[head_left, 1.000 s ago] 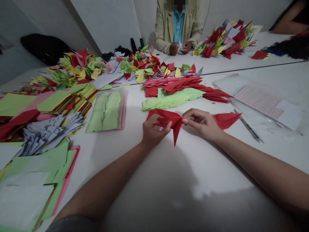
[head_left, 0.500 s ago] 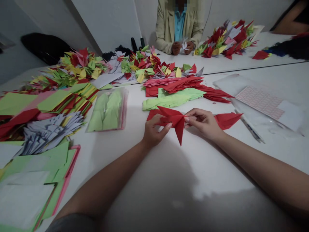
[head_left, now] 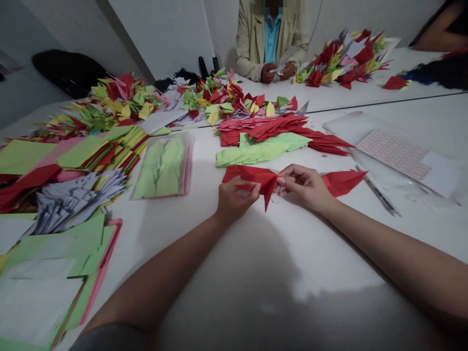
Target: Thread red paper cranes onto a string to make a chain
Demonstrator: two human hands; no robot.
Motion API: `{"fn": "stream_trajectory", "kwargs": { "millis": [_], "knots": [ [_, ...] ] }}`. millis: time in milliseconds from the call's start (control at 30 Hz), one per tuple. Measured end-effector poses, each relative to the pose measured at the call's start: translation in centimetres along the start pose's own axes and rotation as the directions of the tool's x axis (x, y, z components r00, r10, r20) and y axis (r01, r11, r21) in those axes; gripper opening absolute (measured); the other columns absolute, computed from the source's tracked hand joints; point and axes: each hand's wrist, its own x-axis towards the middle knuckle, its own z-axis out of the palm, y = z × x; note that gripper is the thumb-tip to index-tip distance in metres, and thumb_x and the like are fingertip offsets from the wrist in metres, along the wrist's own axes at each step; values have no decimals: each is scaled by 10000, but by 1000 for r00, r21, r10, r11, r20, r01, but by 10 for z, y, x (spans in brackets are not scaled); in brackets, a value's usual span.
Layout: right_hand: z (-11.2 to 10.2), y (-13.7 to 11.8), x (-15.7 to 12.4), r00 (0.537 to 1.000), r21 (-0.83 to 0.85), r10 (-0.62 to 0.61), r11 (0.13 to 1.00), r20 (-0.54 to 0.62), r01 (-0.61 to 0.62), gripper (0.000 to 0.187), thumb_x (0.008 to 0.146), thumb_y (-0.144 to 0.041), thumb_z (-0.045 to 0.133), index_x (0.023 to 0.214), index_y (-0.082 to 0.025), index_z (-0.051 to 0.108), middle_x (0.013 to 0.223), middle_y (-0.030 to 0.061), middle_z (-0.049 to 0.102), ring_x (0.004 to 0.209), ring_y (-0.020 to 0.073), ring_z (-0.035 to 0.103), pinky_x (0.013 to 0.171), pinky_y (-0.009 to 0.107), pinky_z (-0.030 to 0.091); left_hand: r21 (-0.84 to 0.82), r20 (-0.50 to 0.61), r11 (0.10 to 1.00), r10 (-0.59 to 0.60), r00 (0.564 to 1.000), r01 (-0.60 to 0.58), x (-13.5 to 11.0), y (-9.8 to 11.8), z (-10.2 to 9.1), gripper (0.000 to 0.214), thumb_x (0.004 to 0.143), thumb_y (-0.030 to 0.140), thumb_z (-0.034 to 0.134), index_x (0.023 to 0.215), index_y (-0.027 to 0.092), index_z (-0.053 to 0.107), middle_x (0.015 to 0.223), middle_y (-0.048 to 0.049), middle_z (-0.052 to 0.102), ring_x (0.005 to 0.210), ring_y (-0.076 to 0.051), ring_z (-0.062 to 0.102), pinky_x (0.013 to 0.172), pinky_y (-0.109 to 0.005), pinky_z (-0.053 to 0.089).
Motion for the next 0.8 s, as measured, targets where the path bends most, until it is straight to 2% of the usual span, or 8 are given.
{"fn": "stream_trajectory", "kwargs": {
  "millis": [100,233,300,433,533,633,733,800],
  "knots": [
    [1,-2,0,1000,24,20,1000,-6,-20,267,758,-399,765,840,-172,650,720,28,712,641,144,689,616,271,600,-14,40,1000,-13,999,14,0,-4,-3,164,811,311,666,740,177,728,727,-31,716,687,-177,663,668,-309,536],
    [3,-5,0,998,78,57,995,-17,-56,276,737,-393,784,799,-169,634,699,28,709,631,148,696,585,253,596,-196,115,980,14,993,9,2,-12,-7,362,922,448,493,833,177,715,755,-51,673,704,-183,631,656,-325,522],
    [3,-5,0,997,112,69,991,-23,-66,281,744,-401,777,805,-176,620,705,30,708,659,162,706,575,251,596,-242,101,970,48,994,-22,3,-14,-9,412,938,505,437,884,188,696,802,-64,652,757,-192,618,691,-339,522],
    [4,-3,0,998,181,47,983,-41,-39,281,741,-404,779,822,-197,606,725,5,690,666,145,698,571,243,602,-190,59,977,105,993,-92,6,-15,-10,434,940,532,418,867,201,687,973,-98,612,951,-216,592,834,-368,517],
    [6,-3,-1,998,197,37,980,-48,-27,277,747,-402,774,815,-208,589,733,-9,678,656,131,685,577,246,604,-204,107,975,116,987,-92,7,-15,-8,414,875,573,531,987,204,682,1143,-119,565,1034,-231,577,816,-358,538],
    [11,-3,-2,999,149,23,989,-46,-16,277,762,-408,758,814,-206,576,749,4,679,661,140,676,576,269,598,-236,176,971,65,982,-22,6,-15,-3,394,764,449,731,1067,208,655,1156,-110,583,1005,-224,610,776,-334,560],
    [14,-1,-4,999,8,-37,999,-23,37,265,779,-409,737,829,-197,587,765,18,673,629,136,640,579,286,572,-343,185,938,13,983,53,6,-15,2,322,753,324,755,1029,189,657,1054,-97,645,962,-216,648,808,-343,564],
    [13,-1,-5,991,-151,-132,980,-7,129,228,812,-382,699,908,-200,602,879,43,675,730,155,645,674,321,569,-379,169,923,2,986,63,6,-15,3,321,752,292,750,1038,185,651,1062,-103,655,975,-218,652,823,-346,565]
  ]
}}
